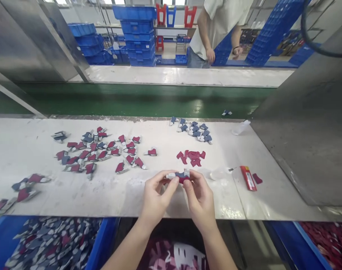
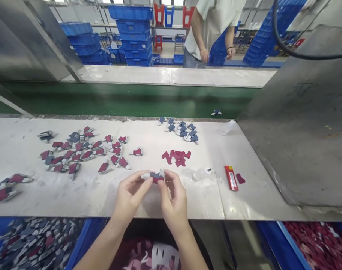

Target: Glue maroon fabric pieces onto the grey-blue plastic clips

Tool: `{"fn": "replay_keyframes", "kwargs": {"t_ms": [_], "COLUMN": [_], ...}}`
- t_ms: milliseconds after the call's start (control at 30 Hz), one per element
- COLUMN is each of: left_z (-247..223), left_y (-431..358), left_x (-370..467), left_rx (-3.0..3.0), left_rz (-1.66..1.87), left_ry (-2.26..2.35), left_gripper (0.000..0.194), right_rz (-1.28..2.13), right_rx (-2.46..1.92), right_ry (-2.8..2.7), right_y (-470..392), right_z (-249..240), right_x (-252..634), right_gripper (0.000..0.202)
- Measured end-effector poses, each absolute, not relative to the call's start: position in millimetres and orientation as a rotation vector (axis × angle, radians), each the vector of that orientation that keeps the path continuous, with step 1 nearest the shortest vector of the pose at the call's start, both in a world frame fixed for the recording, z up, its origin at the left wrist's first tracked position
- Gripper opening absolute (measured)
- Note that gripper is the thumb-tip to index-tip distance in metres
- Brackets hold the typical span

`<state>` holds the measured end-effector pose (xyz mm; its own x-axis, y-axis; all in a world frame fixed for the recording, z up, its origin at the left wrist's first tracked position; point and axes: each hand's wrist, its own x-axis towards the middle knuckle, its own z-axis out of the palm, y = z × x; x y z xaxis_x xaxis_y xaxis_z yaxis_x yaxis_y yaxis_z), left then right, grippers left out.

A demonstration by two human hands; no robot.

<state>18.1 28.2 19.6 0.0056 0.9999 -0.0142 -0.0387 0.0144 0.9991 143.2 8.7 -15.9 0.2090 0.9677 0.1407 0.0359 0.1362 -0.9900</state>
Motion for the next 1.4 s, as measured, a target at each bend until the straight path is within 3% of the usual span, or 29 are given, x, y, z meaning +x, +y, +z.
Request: {"fn": "replay_keyframes", "kwargs": {"t_ms": [200,633,867,1267,1400], "left_z": [13,4,0,-15,-21], "left_y": [28,30,27,5,7], "left_x": [19,16,18,29,18], "left_rx": [1.182,1.263,1.328,1.409,1.289], "left_rz": [1.225,1.164,1.141,1.169,1.101], "left_ry": [1.200,1.186,1.225,1.371,1.339], "left_gripper": [0.016,0.025,0.018,0.009,0.018], "right_rz": [0.962,1.227,1.219,1.200,1.271], "right_rx": [-1.246,-1.242,-1.201,-1.275,-1.241], "right_ry": [-1.122,-1.101,-1.055,-1.165,-1.299], "right_y": [8,11,12,1,4], "right_z": [-15,-8,-12,-28,-26], "right_x": [141,154,149,152,151], "right_gripper": [0.022,0.045,0.033,0.034,0.039]}}
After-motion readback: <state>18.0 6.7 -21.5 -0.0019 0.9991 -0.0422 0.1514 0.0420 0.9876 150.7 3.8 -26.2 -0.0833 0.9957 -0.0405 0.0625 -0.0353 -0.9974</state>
